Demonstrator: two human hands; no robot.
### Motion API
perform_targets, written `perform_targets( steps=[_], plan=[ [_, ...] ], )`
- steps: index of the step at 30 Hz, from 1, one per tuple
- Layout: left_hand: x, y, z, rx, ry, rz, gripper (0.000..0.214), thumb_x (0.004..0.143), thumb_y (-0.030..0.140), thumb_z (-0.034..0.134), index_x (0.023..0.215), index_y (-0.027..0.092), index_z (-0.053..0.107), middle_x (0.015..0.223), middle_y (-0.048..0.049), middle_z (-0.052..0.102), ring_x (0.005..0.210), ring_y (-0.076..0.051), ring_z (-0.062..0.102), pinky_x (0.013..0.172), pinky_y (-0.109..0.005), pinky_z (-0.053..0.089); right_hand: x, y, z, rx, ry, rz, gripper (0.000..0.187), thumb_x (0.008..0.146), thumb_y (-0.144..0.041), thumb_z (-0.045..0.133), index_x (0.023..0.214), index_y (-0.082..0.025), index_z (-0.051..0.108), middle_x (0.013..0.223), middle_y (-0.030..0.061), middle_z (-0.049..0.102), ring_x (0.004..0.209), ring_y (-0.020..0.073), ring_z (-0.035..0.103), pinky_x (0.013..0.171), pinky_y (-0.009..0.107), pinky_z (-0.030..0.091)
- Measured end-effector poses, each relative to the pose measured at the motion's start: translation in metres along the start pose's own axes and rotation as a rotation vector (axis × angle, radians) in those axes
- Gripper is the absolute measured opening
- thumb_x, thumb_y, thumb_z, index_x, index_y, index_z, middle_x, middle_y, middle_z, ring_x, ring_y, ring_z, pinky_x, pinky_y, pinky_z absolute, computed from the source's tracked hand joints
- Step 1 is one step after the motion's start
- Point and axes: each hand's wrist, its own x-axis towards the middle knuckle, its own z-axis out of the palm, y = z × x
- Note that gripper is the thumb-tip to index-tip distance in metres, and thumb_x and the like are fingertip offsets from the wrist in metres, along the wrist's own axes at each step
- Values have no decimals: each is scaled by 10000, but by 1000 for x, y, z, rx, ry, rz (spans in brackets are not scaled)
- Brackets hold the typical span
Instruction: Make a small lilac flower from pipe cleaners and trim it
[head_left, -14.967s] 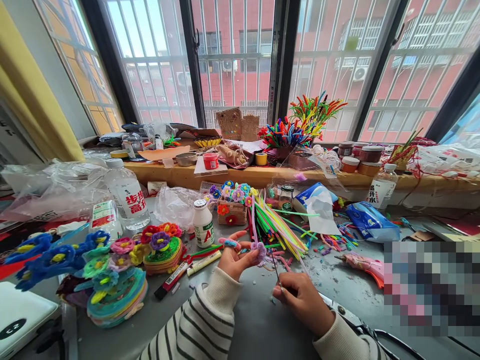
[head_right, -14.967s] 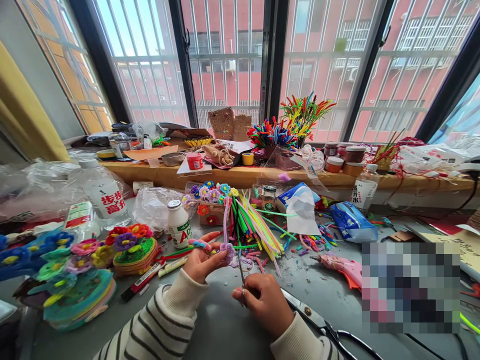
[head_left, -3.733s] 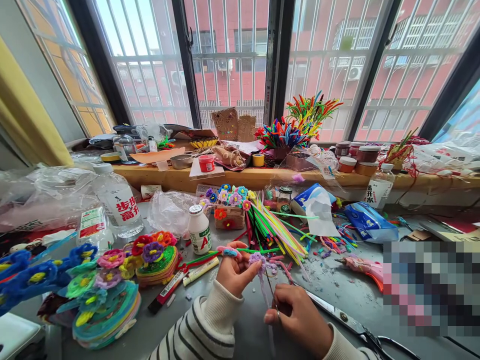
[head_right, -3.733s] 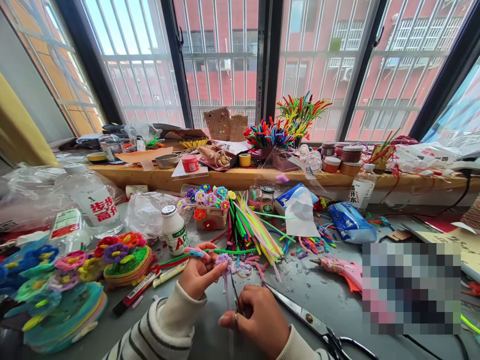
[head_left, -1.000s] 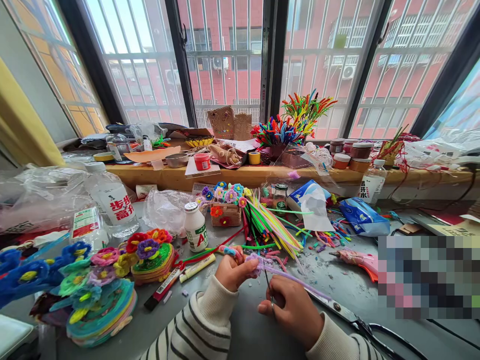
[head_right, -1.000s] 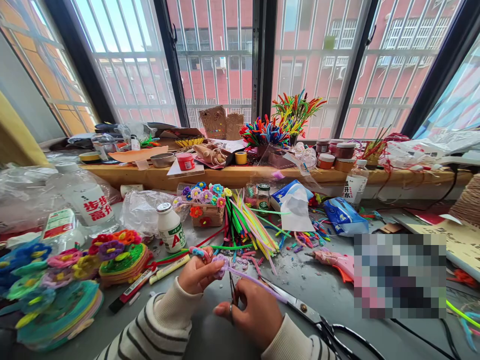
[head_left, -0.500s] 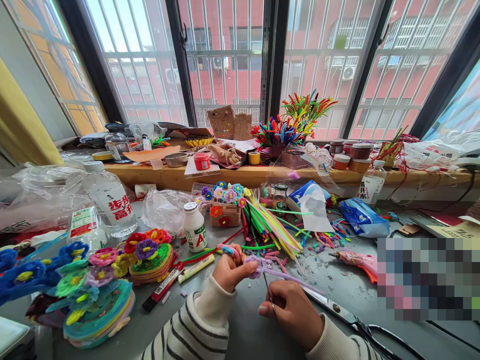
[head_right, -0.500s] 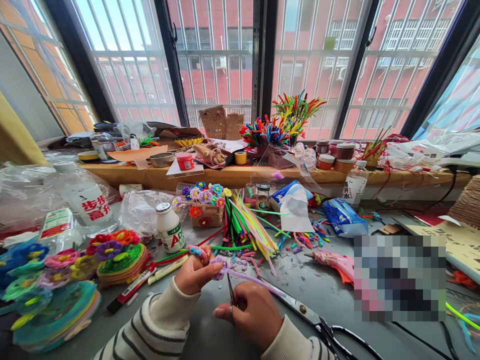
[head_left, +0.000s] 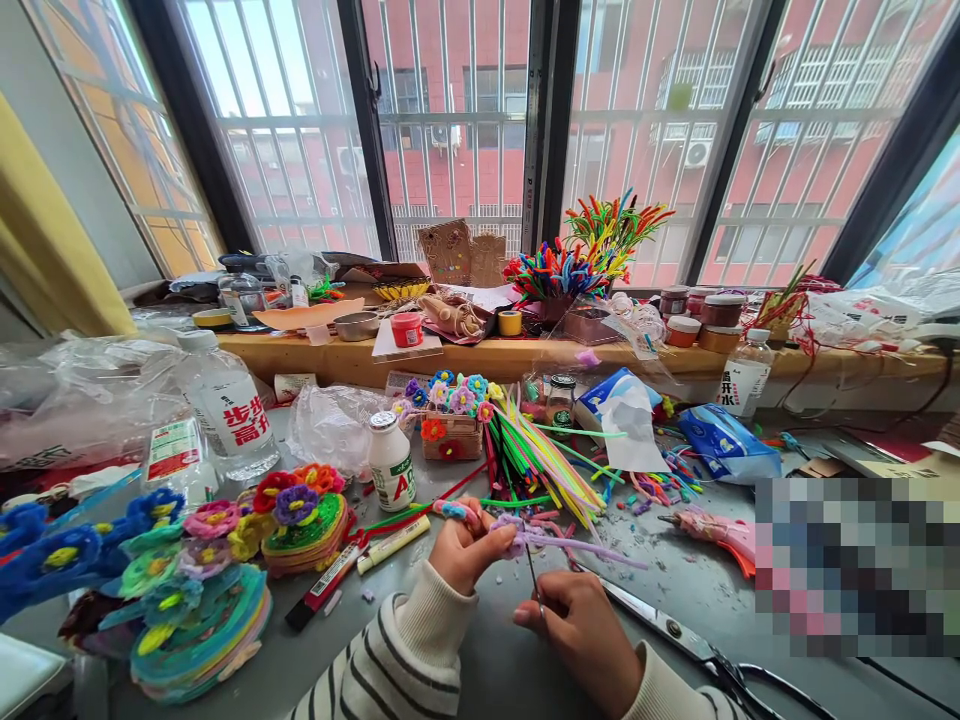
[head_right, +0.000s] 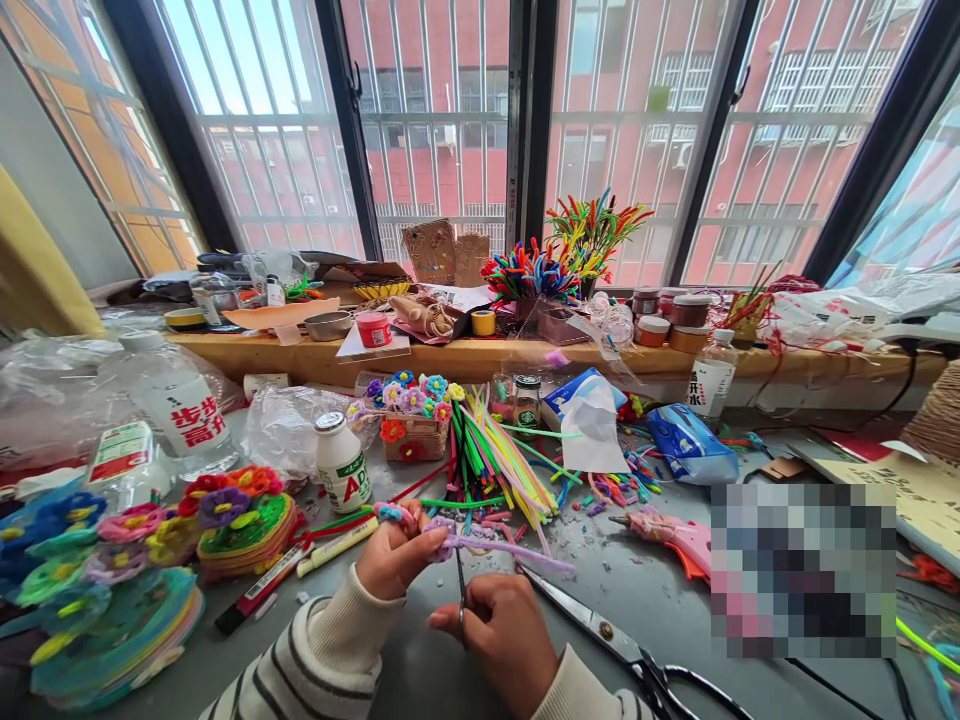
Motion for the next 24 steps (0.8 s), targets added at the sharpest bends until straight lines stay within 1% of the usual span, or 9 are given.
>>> perform_targets(
  steps=[4,6,12,16,18,21,23,24],
  plan=[
    [0,1,1,8,16,26,422,438,167,705,577,198,307,422,107,416,388,-47,401,414,-188,331,-1,1,3,144,-47,-70,628,625,-730,182,371,-176,334,387,-37,323,394,88,325,406,218,237],
    [0,1,0,19,22,37,423,430,175,707,578,201,311,424,106,412,385,-48,389,405,-189,324,-1,1,4,154,-44,-74,630,625,-728,193,369,-172,344,389,-37,331,395,85,328,406,215,245],
    [-1,4,3,9,25,63,433,413,186,719,570,194,315,423,103,416,380,-45,396,392,-182,340,1,0,2,145,-4,-53,580,661,-666,295,348,-178,284,367,-33,346,384,83,355,414,205,282],
    [-2,6,5,53,36,83,448,417,205,726,605,186,319,399,111,426,340,-44,418,348,-157,329,1,-1,0,164,38,-35,549,663,-614,375,342,-183,263,365,-35,347,388,85,363,416,199,305],
    [-2,7,4,68,23,49,451,424,230,725,633,184,329,374,109,440,296,-37,397,307,-140,286,1,0,-2,173,49,-14,536,662,-597,397,343,-181,284,371,-34,365,400,88,375,416,195,312],
    [0,10,1,73,24,-32,462,433,277,719,678,179,340,352,90,479,243,-19,347,264,-120,228,2,3,-3,183,37,23,501,636,-567,464,349,-168,367,383,-37,395,402,83,376,407,189,306],
    [1,11,-2,66,52,-46,476,429,303,718,697,176,346,362,79,499,234,-18,353,255,-115,239,3,5,-4,156,36,54,476,606,-542,518,351,-158,399,373,-49,375,387,71,341,388,184,279],
    [2,12,-3,60,79,-45,482,426,305,720,707,174,350,375,74,508,247,-30,387,259,-116,265,3,6,-3,135,36,72,464,599,-526,535,353,-154,408,367,-55,358,384,67,319,380,182,262]
  ],
)
